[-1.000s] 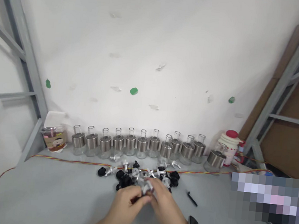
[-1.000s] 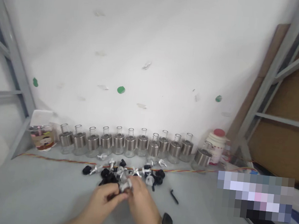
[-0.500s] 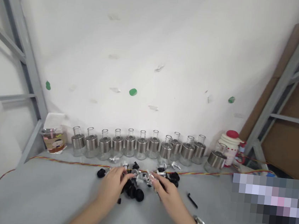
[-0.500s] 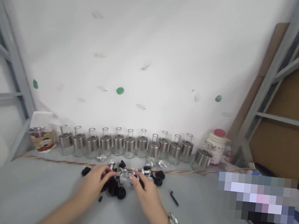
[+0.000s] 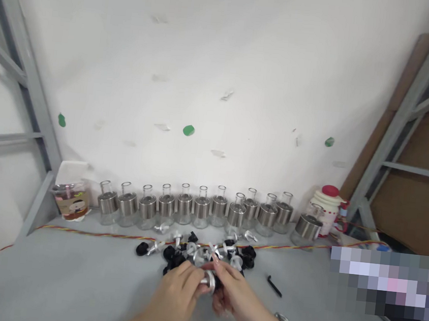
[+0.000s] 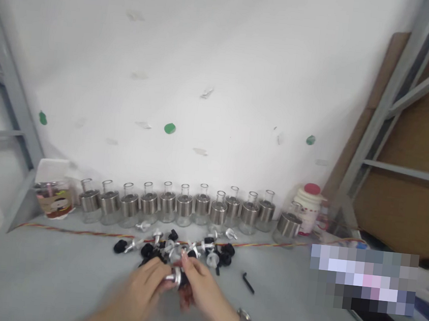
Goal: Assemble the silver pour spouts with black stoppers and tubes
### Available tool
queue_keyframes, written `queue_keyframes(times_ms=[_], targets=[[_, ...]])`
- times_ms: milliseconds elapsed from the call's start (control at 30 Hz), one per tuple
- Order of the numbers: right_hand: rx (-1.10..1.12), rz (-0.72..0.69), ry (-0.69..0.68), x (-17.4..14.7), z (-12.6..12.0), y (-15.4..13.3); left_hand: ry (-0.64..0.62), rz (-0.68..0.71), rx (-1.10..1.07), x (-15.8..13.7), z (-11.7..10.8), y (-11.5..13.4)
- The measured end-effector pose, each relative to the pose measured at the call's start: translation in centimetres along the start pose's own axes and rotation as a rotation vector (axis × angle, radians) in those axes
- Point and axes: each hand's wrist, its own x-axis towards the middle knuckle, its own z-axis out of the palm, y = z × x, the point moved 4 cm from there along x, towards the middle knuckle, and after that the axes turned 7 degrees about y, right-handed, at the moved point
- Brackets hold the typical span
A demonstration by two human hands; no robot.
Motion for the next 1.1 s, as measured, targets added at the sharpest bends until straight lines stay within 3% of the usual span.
queue_keyframes(times_ms=[133,333,467,600,800,967,1100], targets=[[-0.079,0.005,-0.027,0.4,0.0,0.6,0.080,0.023,0.047,0.0,0.0,-0.6],[0.080,0.137,-0.110,0.1,0.5,0.9,0.088,0.094,0.070,0.2,-0.3,0.1],[0.144,0.146,-0.144,-0.3,0.7,0.8,0.031,0.007,0.071,0.0,-0.3,-0.4],[0.170,0.080,-0.083,0.2,0.5,0.9,-0.009,-0.113,0.088,0.0,0.0,-0.9],[-0.176,-0.197,0.080,0.7,0.2,0.8,-0.052,-0.403,-0.154,0.0,0.1,-0.8],[-0.551,-0.494,0.195,-1.2,0.0,-0.4,-0.110,-0.861,-0.769,-0.5,1.7,-1.5],[-0.796,-0.847,0.112,-2.6,-0.2,-1.6,-0.312,-0.969,-1.268,-0.2,2.6,-1.2]])
